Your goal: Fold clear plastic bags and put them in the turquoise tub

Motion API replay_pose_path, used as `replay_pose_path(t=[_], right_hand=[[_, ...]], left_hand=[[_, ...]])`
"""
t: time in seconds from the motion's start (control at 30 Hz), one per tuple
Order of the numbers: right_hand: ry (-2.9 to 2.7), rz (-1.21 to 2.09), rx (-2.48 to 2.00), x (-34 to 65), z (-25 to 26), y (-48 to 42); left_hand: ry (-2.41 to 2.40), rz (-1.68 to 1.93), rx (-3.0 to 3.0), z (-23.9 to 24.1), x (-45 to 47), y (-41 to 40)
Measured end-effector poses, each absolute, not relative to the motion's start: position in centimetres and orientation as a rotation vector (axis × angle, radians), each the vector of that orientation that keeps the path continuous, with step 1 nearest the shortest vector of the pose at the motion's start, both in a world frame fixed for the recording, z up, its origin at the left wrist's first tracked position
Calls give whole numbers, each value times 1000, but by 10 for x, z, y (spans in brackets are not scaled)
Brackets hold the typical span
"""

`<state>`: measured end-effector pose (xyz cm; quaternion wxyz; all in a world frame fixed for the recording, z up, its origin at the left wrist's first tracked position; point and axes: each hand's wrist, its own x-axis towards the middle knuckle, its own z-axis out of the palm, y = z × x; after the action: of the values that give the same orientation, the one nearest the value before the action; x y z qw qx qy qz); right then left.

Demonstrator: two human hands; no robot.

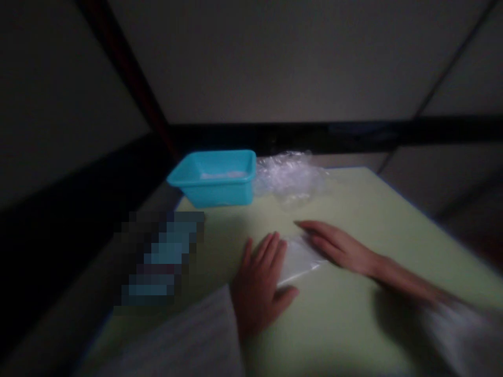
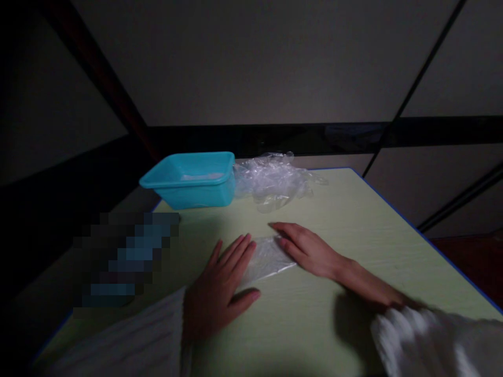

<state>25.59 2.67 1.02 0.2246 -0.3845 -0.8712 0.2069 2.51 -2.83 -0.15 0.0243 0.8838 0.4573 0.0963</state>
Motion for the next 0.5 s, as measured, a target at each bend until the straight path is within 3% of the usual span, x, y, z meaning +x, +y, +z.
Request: replay_pose_path(t=[0.5], right_hand=[[-2299,746,-1201,273,34,30]], left_hand=[[1561,443,2650,5,9,-2]])
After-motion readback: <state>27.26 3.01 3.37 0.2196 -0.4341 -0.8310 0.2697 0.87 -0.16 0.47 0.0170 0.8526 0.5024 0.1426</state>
